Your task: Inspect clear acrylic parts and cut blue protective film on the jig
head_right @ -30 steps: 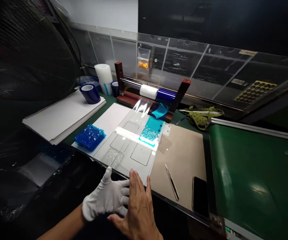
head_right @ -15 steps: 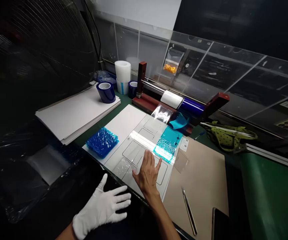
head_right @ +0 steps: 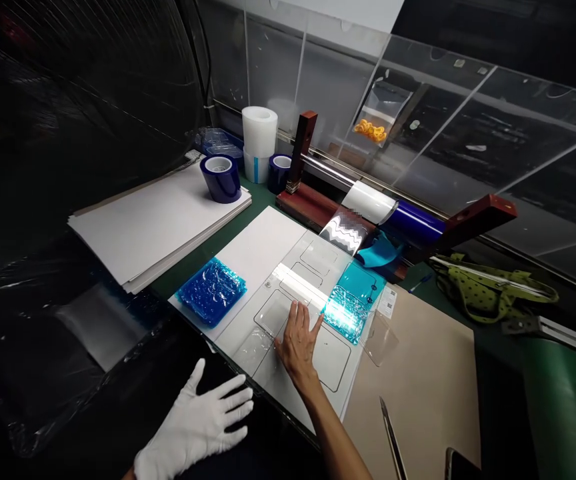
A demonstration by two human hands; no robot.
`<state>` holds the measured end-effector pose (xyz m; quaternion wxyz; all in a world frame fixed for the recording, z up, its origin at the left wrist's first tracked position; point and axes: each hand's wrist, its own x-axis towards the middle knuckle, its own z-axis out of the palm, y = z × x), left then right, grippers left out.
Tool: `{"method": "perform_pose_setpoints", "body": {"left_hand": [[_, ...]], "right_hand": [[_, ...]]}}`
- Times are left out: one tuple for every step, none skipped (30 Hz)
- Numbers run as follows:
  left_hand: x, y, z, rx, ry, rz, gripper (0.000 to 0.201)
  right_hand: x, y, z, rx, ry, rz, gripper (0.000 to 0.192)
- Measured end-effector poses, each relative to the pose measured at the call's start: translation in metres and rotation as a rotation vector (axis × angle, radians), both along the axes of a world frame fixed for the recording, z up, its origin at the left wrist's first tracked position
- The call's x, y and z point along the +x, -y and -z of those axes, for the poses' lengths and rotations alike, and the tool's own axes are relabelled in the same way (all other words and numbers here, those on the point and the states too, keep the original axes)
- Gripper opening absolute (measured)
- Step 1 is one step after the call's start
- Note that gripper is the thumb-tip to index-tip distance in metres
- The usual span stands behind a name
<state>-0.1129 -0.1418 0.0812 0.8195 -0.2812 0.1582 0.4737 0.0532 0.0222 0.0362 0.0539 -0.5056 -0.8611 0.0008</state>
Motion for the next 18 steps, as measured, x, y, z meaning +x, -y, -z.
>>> {"method": "perform_pose_setpoints", "body": {"left_hand": [[-0.001, -0.002, 0.000, -0.001, 0.009, 0.001, 0.092], [-0.002, -0.003, 0.000, -0.001, 0.013, -0.001, 0.092], [-0.003, -0.004, 0.000, -0.001, 0.011, -0.005, 0.091], [-0.004, -0.006, 0.000, -0.003, 0.004, -0.010, 0.090], [-0.005, -0.007, -0.001, -0.008, -0.005, -0.012, 0.089], [-0.007, -0.007, -0.001, -0.015, -0.014, -0.013, 0.088], [-0.009, -0.008, -0.002, -0.024, -0.023, -0.009, 0.087], [-0.011, -0.009, -0.002, -0.031, -0.032, -0.004, 0.085], [-0.012, -0.010, -0.002, -0.035, -0.041, 0.001, 0.083], [-0.013, -0.011, -0.003, -0.035, -0.050, 0.004, 0.080], [-0.013, -0.013, -0.004, -0.033, -0.057, 0.009, 0.078], [-0.013, -0.015, -0.005, -0.029, -0.063, 0.016, 0.076], [-0.012, -0.017, -0.007, -0.024, -0.066, 0.027, 0.076], [-0.010, -0.020, -0.009, -0.019, -0.069, 0.039, 0.075], [-0.008, -0.022, -0.012, -0.014, -0.072, 0.053, 0.075], [-0.006, -0.024, -0.015, -0.008, -0.076, 0.069, 0.076], [-0.005, -0.027, -0.019, 0.001, -0.079, 0.085, 0.076], [-0.003, -0.029, -0.023, 0.017, -0.086, 0.101, 0.076]], "right_hand": [[-0.001, -0.001, 0.001, -0.008, -0.001, 0.000, 0.084], [-0.002, -0.001, 0.000, -0.014, -0.004, 0.000, 0.084], [-0.002, 0.000, -0.001, -0.015, -0.010, 0.003, 0.085], [0.001, 0.001, -0.003, -0.011, -0.019, 0.009, 0.085], [0.005, 0.002, -0.007, -0.001, -0.033, 0.021, 0.083], [0.012, 0.002, -0.012, 0.012, -0.055, 0.044, 0.081], [0.021, 0.001, -0.017, 0.031, -0.090, 0.083, 0.077], [0.032, -0.001, -0.022, 0.053, -0.141, 0.145, 0.072], [0.046, -0.005, -0.027, 0.072, -0.208, 0.236, 0.068], [0.060, -0.012, -0.031, 0.077, -0.280, 0.361, 0.064], [0.075, -0.021, -0.034, 0.069, -0.347, 0.508, 0.062], [0.089, -0.033, -0.035, 0.048, -0.398, 0.655, 0.061], [0.101, -0.046, -0.035, 0.022, -0.427, 0.785, 0.061], [0.112, -0.060, -0.034, -0.005, -0.436, 0.887, 0.062], [0.120, -0.075, -0.031, -0.026, -0.433, 0.954, 0.063], [0.126, -0.087, -0.028, -0.037, -0.428, 0.991, 0.061], [0.129, -0.098, -0.025, -0.044, -0.426, 1.009, 0.057], [0.132, -0.106, -0.023, -0.052, -0.431, 1.023, 0.049]]}}
